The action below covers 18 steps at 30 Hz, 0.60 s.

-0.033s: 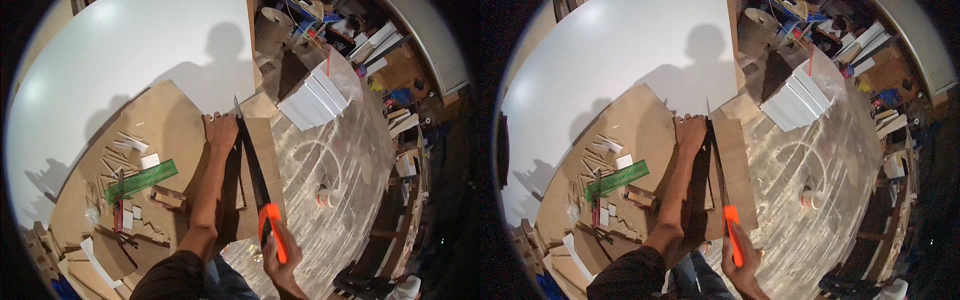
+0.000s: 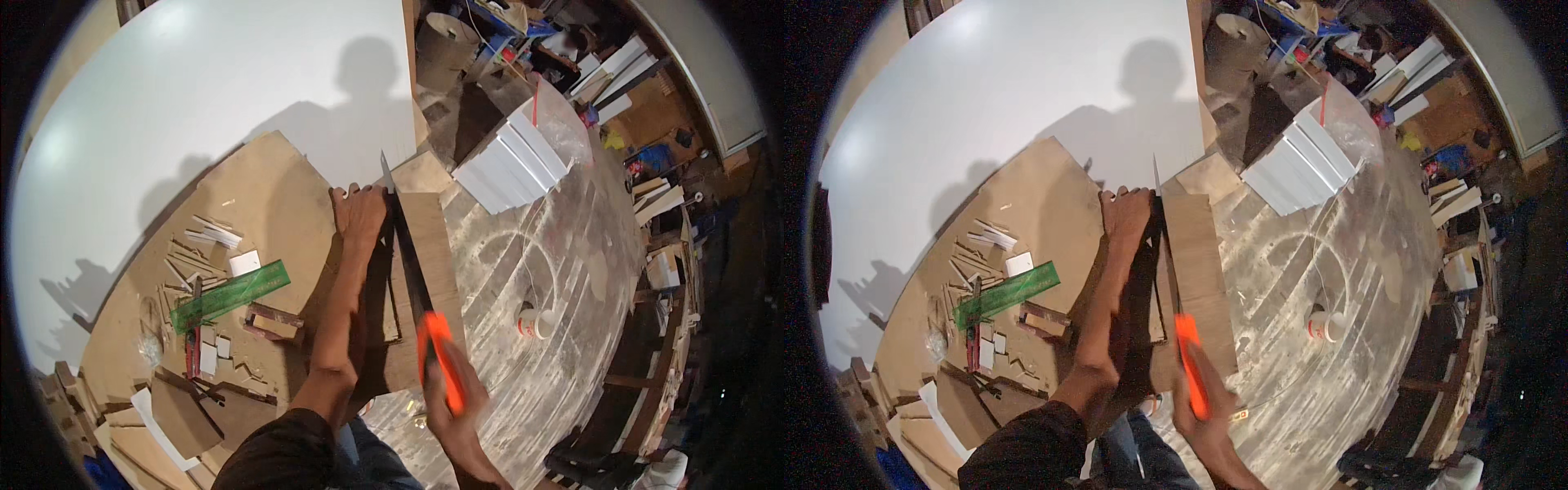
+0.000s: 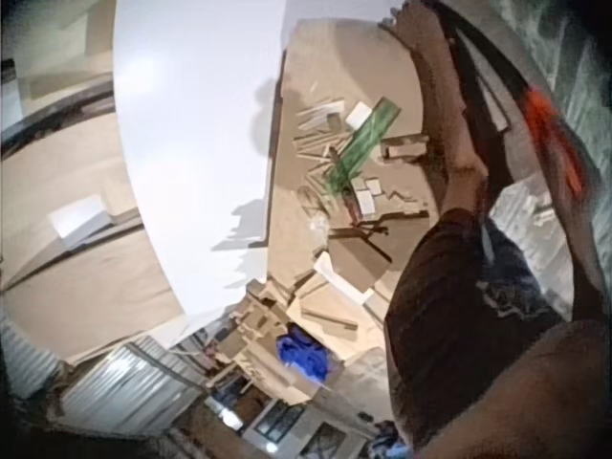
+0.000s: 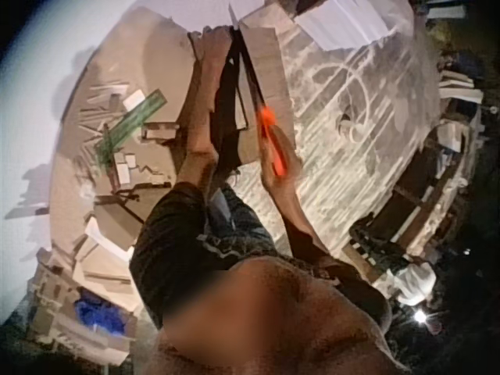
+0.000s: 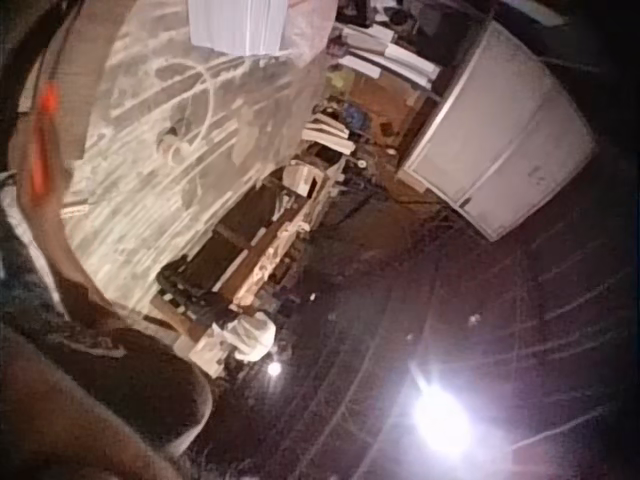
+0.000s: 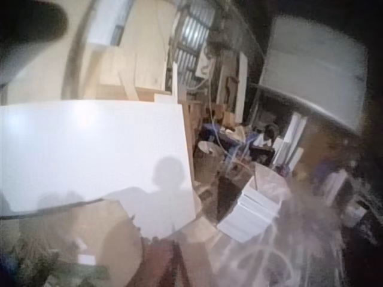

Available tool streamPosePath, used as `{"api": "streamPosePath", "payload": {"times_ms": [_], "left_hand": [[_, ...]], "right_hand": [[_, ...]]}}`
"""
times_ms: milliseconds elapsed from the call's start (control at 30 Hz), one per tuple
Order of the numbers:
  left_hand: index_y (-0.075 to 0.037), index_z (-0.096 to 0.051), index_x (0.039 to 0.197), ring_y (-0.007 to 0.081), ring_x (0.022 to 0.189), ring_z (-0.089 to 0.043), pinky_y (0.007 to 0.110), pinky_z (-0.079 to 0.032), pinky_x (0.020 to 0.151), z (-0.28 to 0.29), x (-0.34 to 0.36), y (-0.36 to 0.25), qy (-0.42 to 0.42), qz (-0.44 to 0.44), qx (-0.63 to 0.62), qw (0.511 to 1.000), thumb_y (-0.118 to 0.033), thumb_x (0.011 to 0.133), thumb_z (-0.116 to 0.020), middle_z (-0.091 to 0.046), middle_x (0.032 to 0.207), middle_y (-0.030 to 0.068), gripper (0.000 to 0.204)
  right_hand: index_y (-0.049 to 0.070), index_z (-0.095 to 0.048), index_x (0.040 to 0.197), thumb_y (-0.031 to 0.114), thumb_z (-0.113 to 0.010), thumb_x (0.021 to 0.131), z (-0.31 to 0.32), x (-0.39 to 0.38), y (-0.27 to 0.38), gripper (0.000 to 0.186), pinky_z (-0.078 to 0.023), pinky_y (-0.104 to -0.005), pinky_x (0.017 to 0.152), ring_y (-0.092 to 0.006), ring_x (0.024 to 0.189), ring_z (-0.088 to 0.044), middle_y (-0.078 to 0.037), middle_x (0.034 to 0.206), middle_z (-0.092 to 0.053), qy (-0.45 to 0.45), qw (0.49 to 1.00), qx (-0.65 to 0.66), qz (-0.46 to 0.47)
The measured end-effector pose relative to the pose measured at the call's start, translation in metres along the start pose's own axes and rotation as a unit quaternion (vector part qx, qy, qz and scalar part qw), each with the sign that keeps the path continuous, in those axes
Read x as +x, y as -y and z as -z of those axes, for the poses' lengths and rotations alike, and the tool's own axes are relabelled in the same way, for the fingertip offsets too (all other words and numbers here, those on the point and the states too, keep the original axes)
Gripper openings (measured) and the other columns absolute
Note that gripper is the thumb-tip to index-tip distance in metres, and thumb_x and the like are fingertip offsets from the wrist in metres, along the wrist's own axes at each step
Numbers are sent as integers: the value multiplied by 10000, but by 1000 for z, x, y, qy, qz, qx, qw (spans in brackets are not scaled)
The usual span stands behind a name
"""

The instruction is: The person saws a piece of cardboard with a hand saw and then uses their hands to break and fold pieces of the cardboard.

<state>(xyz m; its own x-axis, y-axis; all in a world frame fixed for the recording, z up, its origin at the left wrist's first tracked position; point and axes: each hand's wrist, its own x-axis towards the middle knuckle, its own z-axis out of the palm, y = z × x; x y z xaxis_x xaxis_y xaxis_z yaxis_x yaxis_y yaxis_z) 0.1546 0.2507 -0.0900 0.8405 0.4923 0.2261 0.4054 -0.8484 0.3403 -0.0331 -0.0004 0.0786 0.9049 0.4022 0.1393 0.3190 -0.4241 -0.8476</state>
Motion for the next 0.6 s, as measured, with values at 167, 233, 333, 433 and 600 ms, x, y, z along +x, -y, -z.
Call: {"api": "streamPosePath", "payload": {"times_ms": [167, 233, 333, 433, 600], "left_hand": [[-122, -745, 883, 238, 945, -659, 448, -334, 881, -3, -5, 16, 23, -31, -3, 999, -187, 951, -502, -751, 932, 78, 261], [-122, -741, 857, 242, 918, -664, 442, -333, 874, -14, -2, 21, -28, -7, 15, 999, -203, 943, -524, -750, 892, 78, 248], [-128, -743, 862, 257, 918, -663, 442, -337, 879, -23, 1, -3, -45, -4, -17, 999, -206, 931, -546, -749, 895, 83, 223], [-138, -752, 882, 263, 921, -665, 443, -340, 890, -15, 1, 8, -50, -29, -8, 998, -193, 925, -546, -749, 888, 87, 218], [-147, -759, 893, 248, 934, -659, 455, -337, 891, 7, -1, -2, 22, -16, -14, 1000, -167, 929, -512, -749, 900, 83, 251]], "right_hand": [[-57, -587, 1315, 99, -639, 968, -49, 109, -12, 384, -551, -384, 921, -347, 1119, -692, -300, 1205, -667, -23, 999, -18, 28], [-57, -609, 1290, 94, -652, 957, -23, 52, -11, 368, -559, -385, 905, -361, 1099, -699, -281, 1176, -687, -34, 994, -83, 54], [-53, -612, 1286, 96, -662, 951, 15, 8, 25, 371, -561, -384, 899, -364, 1101, -698, -272, 1177, -691, -25, 998, -53, -11], [-54, -620, 1271, 70, -651, 942, -7, 55, -2, 353, -538, -392, 951, -374, 1125, -684, -258, 1199, -686, -49, 993, -78, 72], [-73, -620, 1261, 76, -636, 947, -30, 85, -15, 348, -513, -384, 990, -360, 1184, -653, -273, 1229, -663, -15, 996, -63, 56]]}}
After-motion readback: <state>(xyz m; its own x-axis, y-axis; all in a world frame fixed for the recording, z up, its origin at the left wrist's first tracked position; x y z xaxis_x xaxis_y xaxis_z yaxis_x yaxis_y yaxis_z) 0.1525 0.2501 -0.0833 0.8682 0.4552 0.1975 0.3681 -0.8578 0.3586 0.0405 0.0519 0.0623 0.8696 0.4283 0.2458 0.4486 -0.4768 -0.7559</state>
